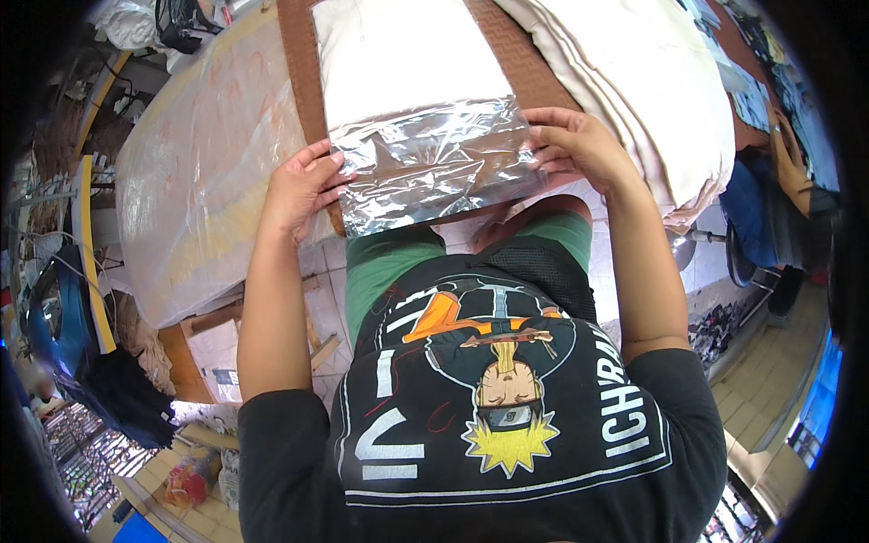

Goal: The person picks up a clear plastic bag and slides a folded shirt inside of it. The person then removes the adhesive strip and seals the bag shut by hand.

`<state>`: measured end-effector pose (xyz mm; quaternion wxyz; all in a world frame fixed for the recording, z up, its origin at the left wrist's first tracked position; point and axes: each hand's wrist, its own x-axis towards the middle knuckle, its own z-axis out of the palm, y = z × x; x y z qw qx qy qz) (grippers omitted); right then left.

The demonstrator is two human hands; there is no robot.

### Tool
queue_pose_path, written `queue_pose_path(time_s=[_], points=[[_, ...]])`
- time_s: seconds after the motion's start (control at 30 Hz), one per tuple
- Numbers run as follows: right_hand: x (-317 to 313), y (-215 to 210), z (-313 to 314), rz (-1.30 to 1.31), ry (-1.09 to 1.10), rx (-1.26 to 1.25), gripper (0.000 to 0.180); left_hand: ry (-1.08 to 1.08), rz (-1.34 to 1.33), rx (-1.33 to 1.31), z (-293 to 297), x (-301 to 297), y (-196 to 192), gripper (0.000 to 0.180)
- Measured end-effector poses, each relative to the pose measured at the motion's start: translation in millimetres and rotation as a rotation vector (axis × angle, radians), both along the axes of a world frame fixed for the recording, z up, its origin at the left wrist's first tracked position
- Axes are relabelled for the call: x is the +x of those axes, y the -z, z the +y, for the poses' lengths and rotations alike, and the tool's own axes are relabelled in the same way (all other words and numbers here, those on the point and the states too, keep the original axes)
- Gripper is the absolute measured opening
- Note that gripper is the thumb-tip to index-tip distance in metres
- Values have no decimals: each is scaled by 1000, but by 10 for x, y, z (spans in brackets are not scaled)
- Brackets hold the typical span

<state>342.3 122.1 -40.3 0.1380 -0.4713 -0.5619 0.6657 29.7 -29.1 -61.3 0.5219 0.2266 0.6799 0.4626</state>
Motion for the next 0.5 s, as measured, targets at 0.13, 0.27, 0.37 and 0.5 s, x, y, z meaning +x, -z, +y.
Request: queue_pose_path(time_s=[0.13, 0.27, 0.37, 0.5], points=[[12, 17, -9, 14, 22, -34, 33, -19, -24, 1, -117, -18, -19, 40], [48, -18, -19, -12, -7, 6, 34, -14, 372, 68, -170, -68, -35, 34], [53, 5, 3, -15, -17, 28, 34, 34, 849, 217, -124, 79, -175, 31], [38, -40, -50, -40, -35, 33, 33, 301, 1099, 477, -129, 303, -330, 26]])
